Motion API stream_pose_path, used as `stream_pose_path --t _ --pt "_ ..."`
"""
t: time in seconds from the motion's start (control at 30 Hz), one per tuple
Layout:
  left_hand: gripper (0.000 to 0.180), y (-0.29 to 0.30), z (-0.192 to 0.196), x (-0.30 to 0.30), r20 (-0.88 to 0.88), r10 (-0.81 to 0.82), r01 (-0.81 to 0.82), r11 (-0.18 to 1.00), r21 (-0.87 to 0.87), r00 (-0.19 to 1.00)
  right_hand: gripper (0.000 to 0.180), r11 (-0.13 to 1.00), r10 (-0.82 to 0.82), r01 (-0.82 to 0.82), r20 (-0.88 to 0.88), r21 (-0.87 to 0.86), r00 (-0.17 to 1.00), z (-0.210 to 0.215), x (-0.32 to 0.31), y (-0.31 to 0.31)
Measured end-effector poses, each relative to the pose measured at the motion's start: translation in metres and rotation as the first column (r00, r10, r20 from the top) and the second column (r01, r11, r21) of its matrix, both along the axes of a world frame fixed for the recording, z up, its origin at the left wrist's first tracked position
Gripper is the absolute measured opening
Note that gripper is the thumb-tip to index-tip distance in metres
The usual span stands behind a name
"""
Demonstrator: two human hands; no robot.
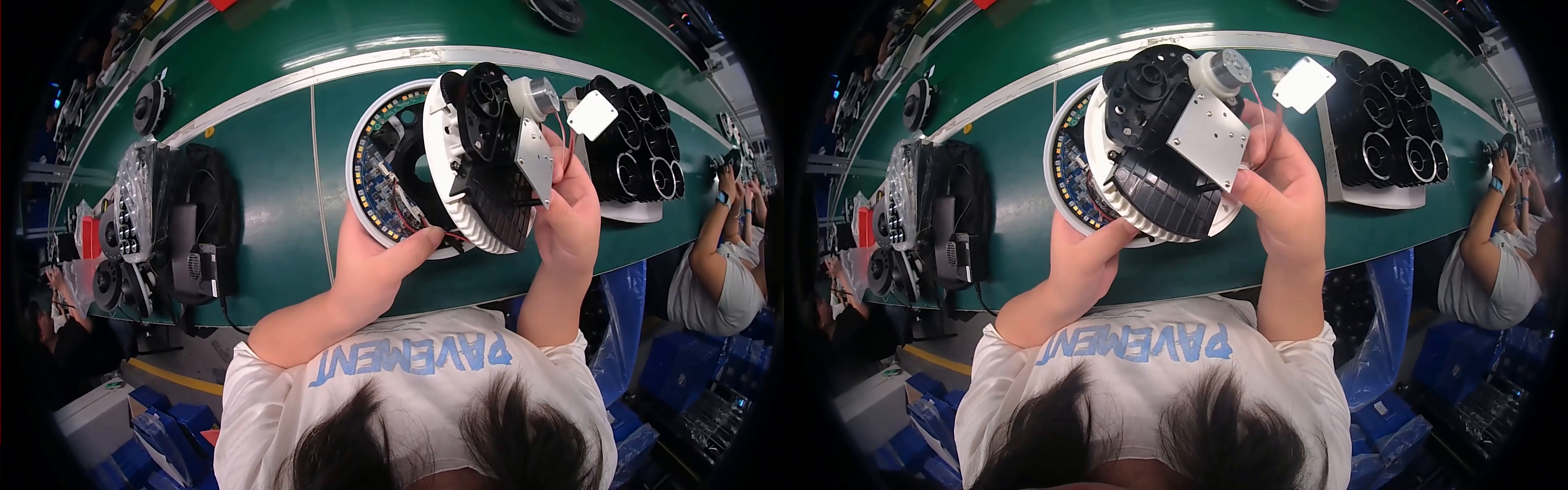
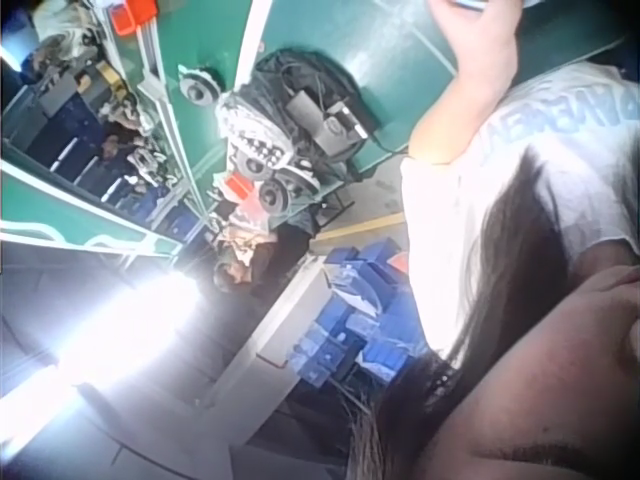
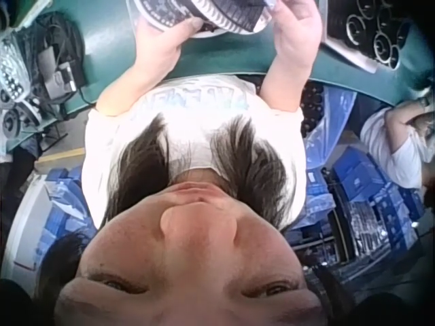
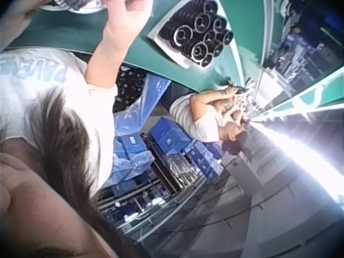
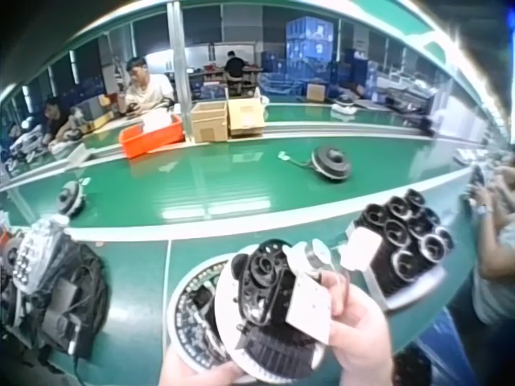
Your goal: The person assembles the internal components of a circular LED light fixture by hand, fitting the internal motor component and wiring into the plastic housing and attaching the LED ring.
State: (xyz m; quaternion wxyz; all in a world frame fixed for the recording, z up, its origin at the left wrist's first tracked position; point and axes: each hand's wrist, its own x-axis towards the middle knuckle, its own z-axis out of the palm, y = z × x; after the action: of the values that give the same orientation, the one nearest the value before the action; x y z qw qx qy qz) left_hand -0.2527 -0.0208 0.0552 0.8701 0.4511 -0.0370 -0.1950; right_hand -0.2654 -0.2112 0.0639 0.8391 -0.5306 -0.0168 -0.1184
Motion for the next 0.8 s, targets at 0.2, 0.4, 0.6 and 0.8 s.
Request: stream_pose_path --t 0.2,0.4,0.6,0.8 --pt "0.058 -0.002 0.002 0.000 0.015 -0.021 0.021 1.000 -0.006 1.000 0.027 0.994 -0.106 0.107 0.065 -0.006 0.992 -0.004 -0.001 0.006" --pt "0.058 -0.001 0.006 -0.001 -0.003 -0.047 0.047 0.999 -0.002 0.999 0.023 0.975 -0.153 0.185 0.239 -0.120 0.959 -0.015 0.004 0.009" --pt "0.056 -0.002 0.003 0.001 0.018 -0.007 0.007 1.000 0.006 1.000 0.019 0.889 -0.235 0.341 0.333 -0.306 0.913 -0.018 0.004 0.013" --pt "0.055 -0.002 0.003 0.000 0.009 -0.023 0.023 1.000 -0.010 1.000 0.038 0.954 -0.169 0.199 0.147 -0.222 0.975 -0.019 0.004 0.016"
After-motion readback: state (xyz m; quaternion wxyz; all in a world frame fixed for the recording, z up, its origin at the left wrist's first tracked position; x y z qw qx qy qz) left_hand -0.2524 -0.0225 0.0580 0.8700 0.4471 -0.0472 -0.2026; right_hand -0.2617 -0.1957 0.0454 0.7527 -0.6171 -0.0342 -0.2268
